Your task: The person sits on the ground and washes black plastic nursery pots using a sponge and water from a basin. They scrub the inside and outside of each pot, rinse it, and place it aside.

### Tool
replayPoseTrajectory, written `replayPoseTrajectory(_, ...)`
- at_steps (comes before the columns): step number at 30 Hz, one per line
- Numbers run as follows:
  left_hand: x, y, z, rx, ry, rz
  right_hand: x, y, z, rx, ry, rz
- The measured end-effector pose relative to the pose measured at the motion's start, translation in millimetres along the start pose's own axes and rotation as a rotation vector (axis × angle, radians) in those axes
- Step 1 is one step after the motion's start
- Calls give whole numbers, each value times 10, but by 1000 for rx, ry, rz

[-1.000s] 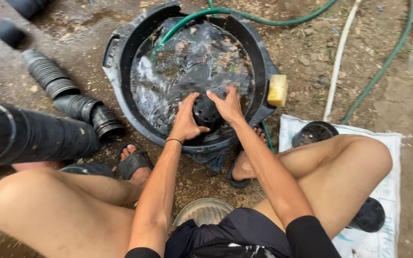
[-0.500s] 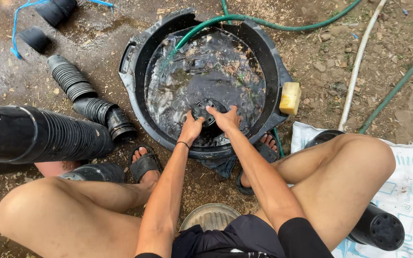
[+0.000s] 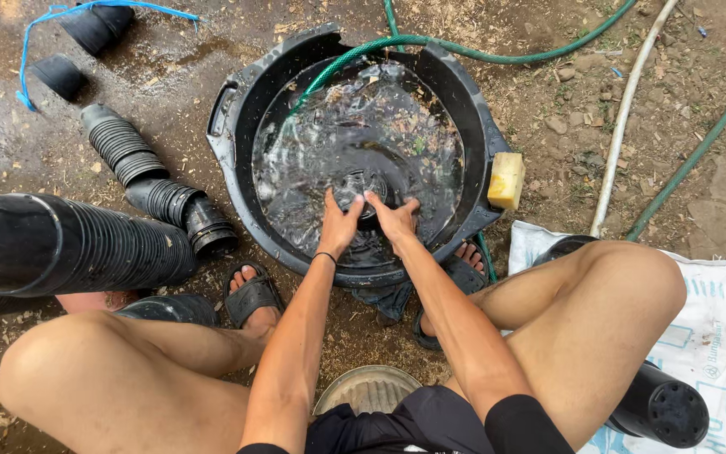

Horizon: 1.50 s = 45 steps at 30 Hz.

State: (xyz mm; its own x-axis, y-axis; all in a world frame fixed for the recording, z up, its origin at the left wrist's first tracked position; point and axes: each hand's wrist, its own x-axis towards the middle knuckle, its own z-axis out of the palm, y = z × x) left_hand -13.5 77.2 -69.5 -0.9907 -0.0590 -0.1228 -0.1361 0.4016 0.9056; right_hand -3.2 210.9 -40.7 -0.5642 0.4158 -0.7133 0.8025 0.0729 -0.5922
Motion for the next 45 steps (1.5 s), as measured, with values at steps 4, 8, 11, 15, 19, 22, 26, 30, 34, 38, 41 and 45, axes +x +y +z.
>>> replayPoseTrajectory(4,-13,57,-33,53,120,-206,-8,44,31,-82,62,-216)
replayPoseTrajectory(8,-33,139,-226,40,171,-376,-17,94,81,-164,66,-467)
replayPoseTrajectory(11,-64,123,-278,-117,287,-314,-21,108,103,-179,55,-560)
replayPoseTrajectory(15,-119,40,-298,-207,359,212,-55,133,122,-242,20,-584)
replayPoseTrajectory(19,-154,80,-356,-275,231,-6,-126,199,143,-345,101,-826)
replayPoseTrajectory(22,-171,183,-384,-344,173,-374,-163,281,136,-567,106,-1074)
replayPoseTrajectory(26,-209,206,-400,-298,128,-483,-183,379,117,-586,39,-1268)
replayPoseTrajectory(30,-215,119,-393,-570,214,-405,-193,378,114,-443,109,-1411)
replayPoseTrajectory(34,-193,85,-400,-643,315,-152,-226,312,126,-331,155,-1443)
replayPoseTrajectory(38,-194,90,-462,-495,290,145,-245,240,138,-123,383,-1211)
replayPoseTrajectory(41,-224,81,-467,-308,295,250,-215,201,107,10,239,-719)
replayPoseTrajectory(45,-279,44,-359,-94,230,358,-125,180,49,-160,134,-392)
